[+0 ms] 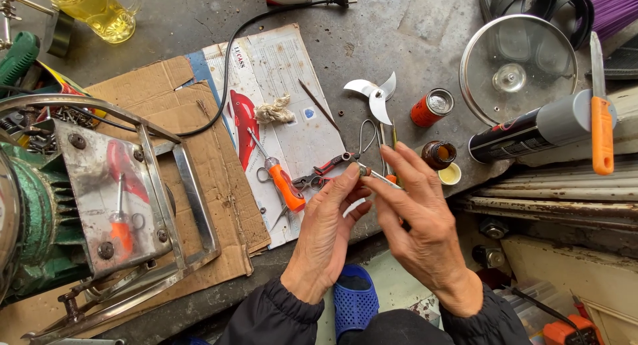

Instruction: Assembling a metal appliance by connecting electrical wires to a switch and mounting it to the base

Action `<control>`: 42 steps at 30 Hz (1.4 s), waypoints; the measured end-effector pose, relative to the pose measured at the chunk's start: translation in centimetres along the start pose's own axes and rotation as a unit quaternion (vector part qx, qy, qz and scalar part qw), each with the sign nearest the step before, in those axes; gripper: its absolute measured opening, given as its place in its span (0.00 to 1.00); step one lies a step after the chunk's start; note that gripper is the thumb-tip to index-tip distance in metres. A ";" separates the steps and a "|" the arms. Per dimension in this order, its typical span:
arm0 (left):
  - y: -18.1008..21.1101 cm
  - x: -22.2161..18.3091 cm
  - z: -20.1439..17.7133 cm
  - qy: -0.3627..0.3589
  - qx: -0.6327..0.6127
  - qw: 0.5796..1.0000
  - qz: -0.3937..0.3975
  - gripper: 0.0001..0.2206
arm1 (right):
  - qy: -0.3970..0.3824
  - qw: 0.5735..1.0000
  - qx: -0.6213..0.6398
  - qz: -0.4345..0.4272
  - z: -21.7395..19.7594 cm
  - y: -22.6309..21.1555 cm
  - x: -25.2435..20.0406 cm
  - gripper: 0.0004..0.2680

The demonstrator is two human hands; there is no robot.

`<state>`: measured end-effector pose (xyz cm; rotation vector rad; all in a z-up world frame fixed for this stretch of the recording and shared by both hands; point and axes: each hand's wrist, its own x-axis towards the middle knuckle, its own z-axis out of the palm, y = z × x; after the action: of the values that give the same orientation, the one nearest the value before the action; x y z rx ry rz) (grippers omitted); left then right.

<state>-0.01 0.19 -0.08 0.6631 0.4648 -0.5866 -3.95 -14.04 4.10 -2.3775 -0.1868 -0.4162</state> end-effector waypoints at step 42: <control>4.4 -0.8 -2.8 -0.015 0.221 0.974 -0.052 0.16 | -0.165 0.949 0.187 0.193 -0.7 1.9 2.1 0.11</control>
<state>1.58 5.17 0.35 1.0576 0.3426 -0.8091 -1.72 -15.92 4.11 -2.0260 0.0490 0.1920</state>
